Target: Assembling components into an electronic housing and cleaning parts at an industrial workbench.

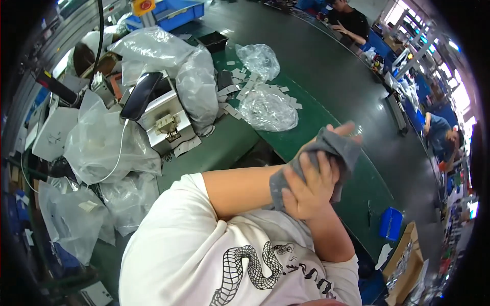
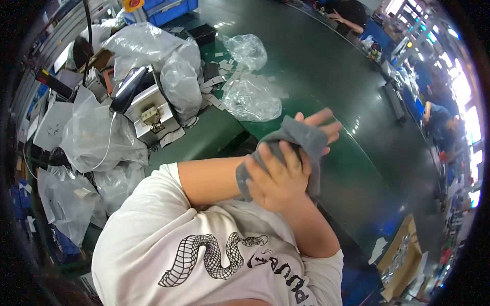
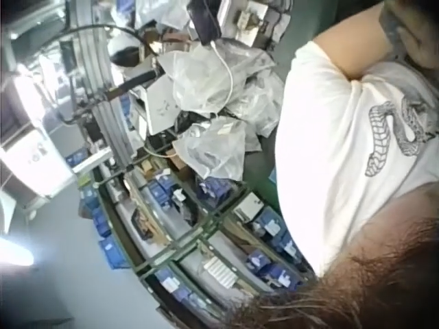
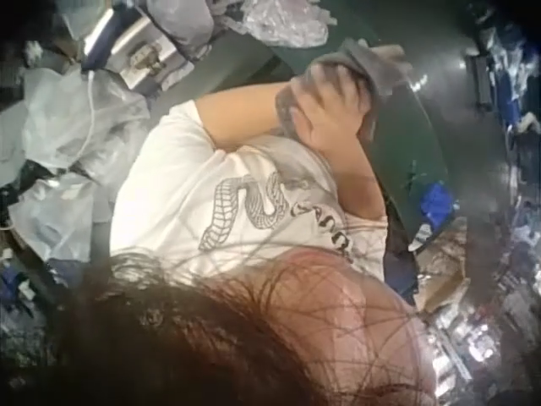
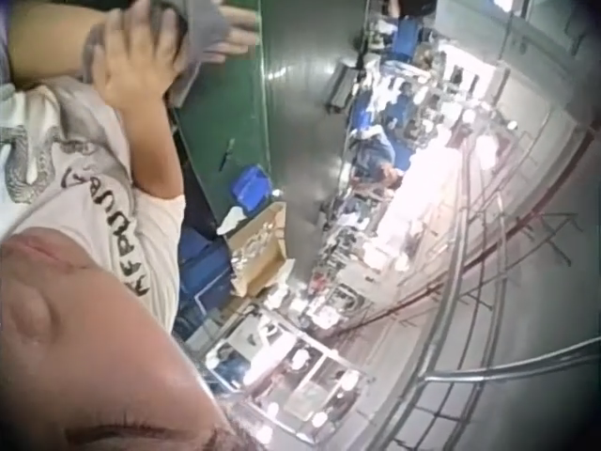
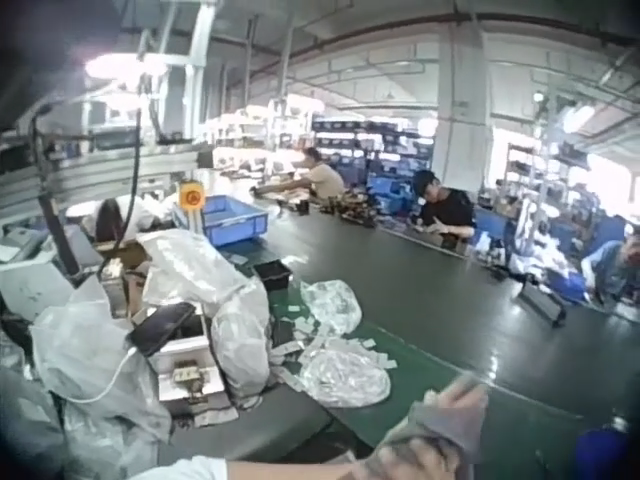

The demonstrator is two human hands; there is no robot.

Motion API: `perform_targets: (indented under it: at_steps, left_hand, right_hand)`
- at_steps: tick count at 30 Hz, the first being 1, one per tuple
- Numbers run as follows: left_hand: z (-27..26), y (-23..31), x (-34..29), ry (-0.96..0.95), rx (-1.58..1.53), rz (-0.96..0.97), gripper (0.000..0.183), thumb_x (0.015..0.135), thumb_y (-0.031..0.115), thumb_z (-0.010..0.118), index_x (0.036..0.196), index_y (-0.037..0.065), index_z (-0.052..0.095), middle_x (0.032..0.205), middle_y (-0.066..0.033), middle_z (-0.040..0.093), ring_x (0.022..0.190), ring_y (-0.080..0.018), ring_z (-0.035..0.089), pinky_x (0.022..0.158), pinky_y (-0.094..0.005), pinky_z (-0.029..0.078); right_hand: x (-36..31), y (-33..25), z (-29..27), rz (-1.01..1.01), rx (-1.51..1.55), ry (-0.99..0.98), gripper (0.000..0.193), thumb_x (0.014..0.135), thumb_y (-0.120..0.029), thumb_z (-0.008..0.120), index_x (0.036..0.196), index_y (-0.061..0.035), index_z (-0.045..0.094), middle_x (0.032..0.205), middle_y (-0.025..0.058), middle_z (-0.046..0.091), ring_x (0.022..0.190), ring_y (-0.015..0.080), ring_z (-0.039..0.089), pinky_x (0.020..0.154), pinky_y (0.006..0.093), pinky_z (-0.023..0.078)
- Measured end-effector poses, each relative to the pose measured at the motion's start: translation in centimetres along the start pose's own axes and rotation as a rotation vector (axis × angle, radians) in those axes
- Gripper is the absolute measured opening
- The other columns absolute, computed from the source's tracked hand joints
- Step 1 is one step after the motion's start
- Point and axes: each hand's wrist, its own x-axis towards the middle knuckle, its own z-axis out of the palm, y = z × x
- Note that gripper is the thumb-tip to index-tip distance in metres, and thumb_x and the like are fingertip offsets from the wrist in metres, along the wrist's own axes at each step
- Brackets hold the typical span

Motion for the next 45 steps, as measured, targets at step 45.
perform_targets:
  at_steps: [45]
  left_hand:
    - [2.7,-3.2,-5.0,0.617,0.422,-0.540,0.026,0.103,0.027,0.046,0.109,0.007,0.061,0.101,-0.0049,0.065,0.086,-0.0121,0.059,0.077,-0.0260,0.048]
  right_hand:
    - [-11.5,4.1,-0.7,0.821,0.381,-0.125,0.043,0.077,-0.014,0.059,0.118,-0.0006,0.060,0.112,0.0242,0.061,0.103,0.0435,0.059,0.090,0.0460,0.047]
